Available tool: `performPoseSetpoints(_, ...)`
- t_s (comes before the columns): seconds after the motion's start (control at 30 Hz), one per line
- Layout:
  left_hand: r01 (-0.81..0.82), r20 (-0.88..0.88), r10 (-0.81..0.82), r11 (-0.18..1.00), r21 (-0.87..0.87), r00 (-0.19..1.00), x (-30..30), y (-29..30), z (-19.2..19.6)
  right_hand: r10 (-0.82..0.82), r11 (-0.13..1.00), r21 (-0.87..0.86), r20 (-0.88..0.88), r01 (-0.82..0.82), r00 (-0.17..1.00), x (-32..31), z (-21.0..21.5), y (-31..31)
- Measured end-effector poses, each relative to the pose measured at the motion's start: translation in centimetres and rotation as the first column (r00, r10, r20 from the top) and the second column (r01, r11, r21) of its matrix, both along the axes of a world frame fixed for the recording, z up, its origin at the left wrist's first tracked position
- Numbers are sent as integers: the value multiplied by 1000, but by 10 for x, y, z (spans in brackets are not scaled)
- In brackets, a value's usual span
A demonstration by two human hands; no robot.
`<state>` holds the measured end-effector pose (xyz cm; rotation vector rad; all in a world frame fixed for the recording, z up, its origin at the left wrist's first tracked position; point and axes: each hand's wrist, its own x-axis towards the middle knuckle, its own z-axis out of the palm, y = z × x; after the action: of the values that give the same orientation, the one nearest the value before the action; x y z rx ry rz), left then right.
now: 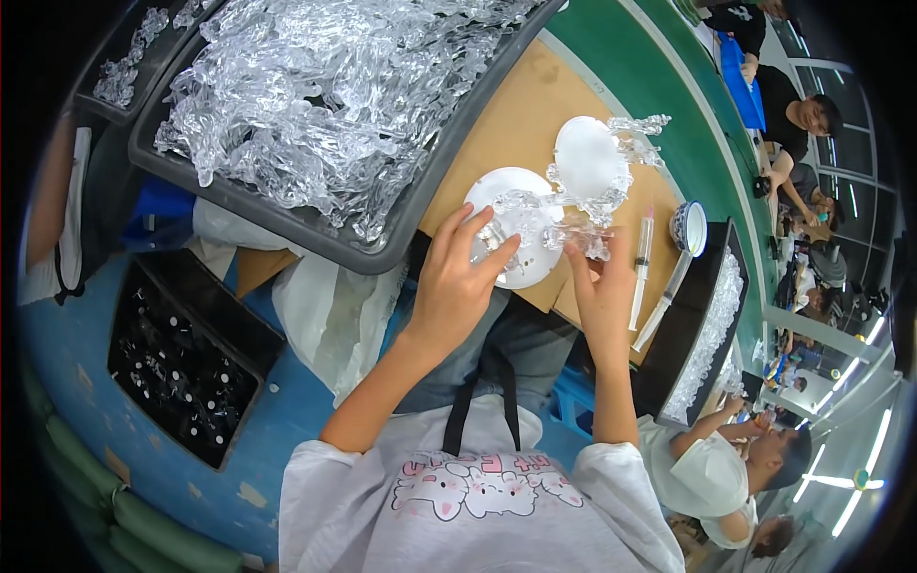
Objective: Assembling clear plastic decorative fixtures by gluing pieces onto a circular base using a syringe.
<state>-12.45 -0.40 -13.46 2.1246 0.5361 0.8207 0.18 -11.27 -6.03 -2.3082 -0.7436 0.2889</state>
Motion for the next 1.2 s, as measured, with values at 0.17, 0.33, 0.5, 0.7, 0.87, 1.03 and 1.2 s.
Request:
performPoseSetpoints(0.17, -4, 20, 5, 1000, -13, 1000, 2, -3, -2, 87, 978, -203, 205, -45, 975, -9, 1, -3)
performPoseSetpoints(0.33, 10, 9, -10, 999, 32, 1000, 2, -3, -2, 92, 984, -173, 311, -39, 946, -11, -6, -3)
performPoseSetpoints(0.5, 4, 25, -5, 999, 33, 1000, 2, -1, -2, 20, 1000, -7, 101, -20, 995, 2, -10, -10)
performPoseSetpoints(0.7, 15, 29, -15, 1000, 8, 999, 1, -1, -1, -50, 973, 208, -235, 101, 971, 13, -23, -21)
performPoseSetpoints(0.87, 4, 14, -4, 1000, -10, 1000, 1, -2, -2, -56, 990, 118, -165, 76, 985, 5, -11, -12)
performPoseSetpoints(1.03, 3, 15, -3, 1000, 1, 1000, 2, -5, -2, -1, 1000, 21, 81, -1, 997, -6, -10, -10)
performPoseSetpoints(1.2, 5, 15, -5, 1000, 5, 1000, 2, -7, -2, 33, 995, -96, 228, -11, 973, -12, -11, -3)
